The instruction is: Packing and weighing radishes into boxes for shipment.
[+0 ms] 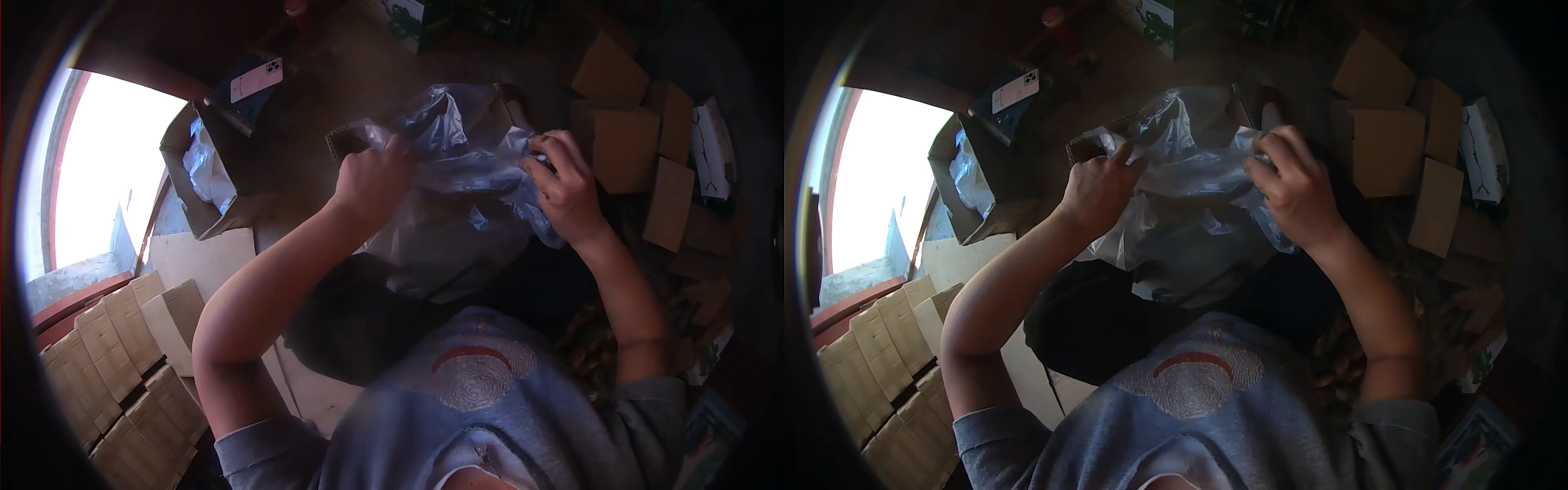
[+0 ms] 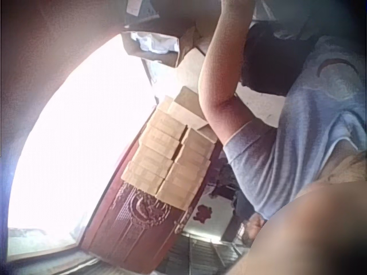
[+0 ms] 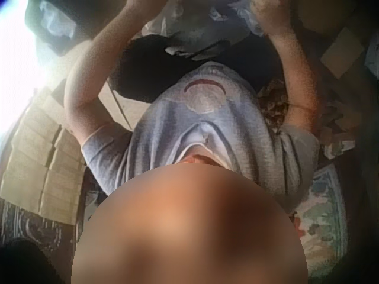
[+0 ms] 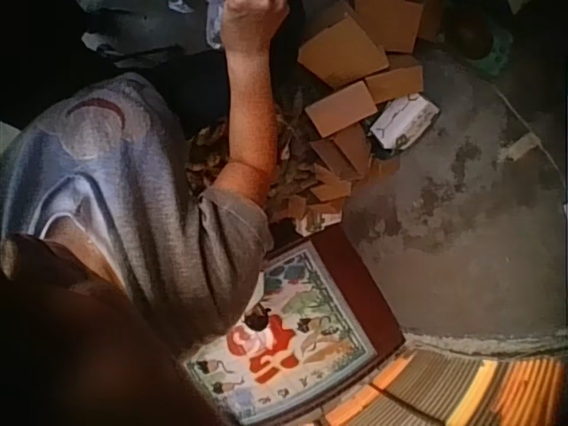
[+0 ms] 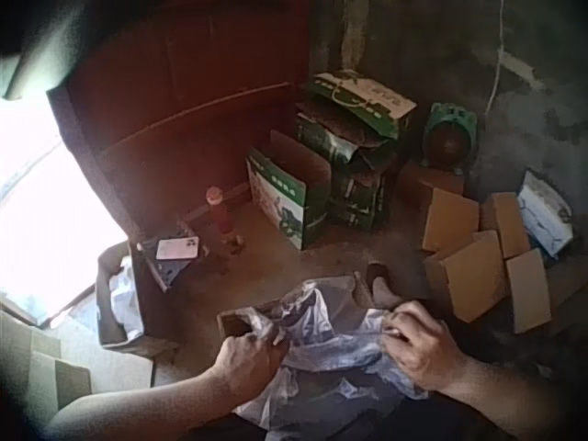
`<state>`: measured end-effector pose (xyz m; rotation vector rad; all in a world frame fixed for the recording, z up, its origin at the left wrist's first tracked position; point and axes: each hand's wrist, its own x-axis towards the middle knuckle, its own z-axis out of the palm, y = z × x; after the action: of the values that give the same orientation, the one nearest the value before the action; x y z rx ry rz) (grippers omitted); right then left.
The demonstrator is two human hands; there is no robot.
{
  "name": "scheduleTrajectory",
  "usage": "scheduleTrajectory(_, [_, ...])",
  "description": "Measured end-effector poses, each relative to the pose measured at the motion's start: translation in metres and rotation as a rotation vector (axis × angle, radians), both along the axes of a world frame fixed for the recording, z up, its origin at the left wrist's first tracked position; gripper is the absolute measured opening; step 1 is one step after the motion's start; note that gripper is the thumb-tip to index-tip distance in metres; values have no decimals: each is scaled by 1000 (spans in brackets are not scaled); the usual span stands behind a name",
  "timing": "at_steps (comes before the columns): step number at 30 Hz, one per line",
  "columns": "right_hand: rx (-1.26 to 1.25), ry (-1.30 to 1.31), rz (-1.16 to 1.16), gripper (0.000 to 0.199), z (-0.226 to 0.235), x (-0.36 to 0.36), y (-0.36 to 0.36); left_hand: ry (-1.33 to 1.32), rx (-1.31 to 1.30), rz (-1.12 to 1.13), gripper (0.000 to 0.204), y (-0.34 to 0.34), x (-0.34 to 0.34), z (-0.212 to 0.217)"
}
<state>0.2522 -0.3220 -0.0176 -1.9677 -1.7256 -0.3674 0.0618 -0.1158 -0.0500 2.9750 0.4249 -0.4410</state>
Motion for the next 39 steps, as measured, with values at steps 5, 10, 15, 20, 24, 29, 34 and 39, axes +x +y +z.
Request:
scheduleTrajectory(5, [-318, -122, 352, 9, -36, 16, 86, 306, 14, -10, 31, 20, 47, -52])
scheduleTrajectory(10, [-1075, -203, 295, 13, -115, 28, 143, 346, -48, -42, 27, 36, 65, -70])
scheduleTrajectory(15, [-1028, -183, 254, 16, -163, 52, 144, 216, -13, -146, 26, 45, 83, -80])
scheduleTrajectory(20, [-696, 370, 41, 27, -67, 48, 120, 141, -23, -218, 25, 31, 57, -93])
scheduleTrajectory(24, [-261, 908, -132, 26, -50, 77, 82, -46, -237, -293, 27, 44, 34, -57])
scheduleTrajectory(29, [41, 1659, -390, 16, -87, 118, 56, -236, -701, 190, 25, 60, -1, -44])
scheduleTrajectory(34, [-68, 1092, -367, 14, -122, 121, 61, -520, -840, 664, 16, 55, -26, -40])
scheduleTrajectory(39, [-102, 1041, -359, 17, -127, 128, 77, -694, -379, 566, 12, 78, -23, -32])
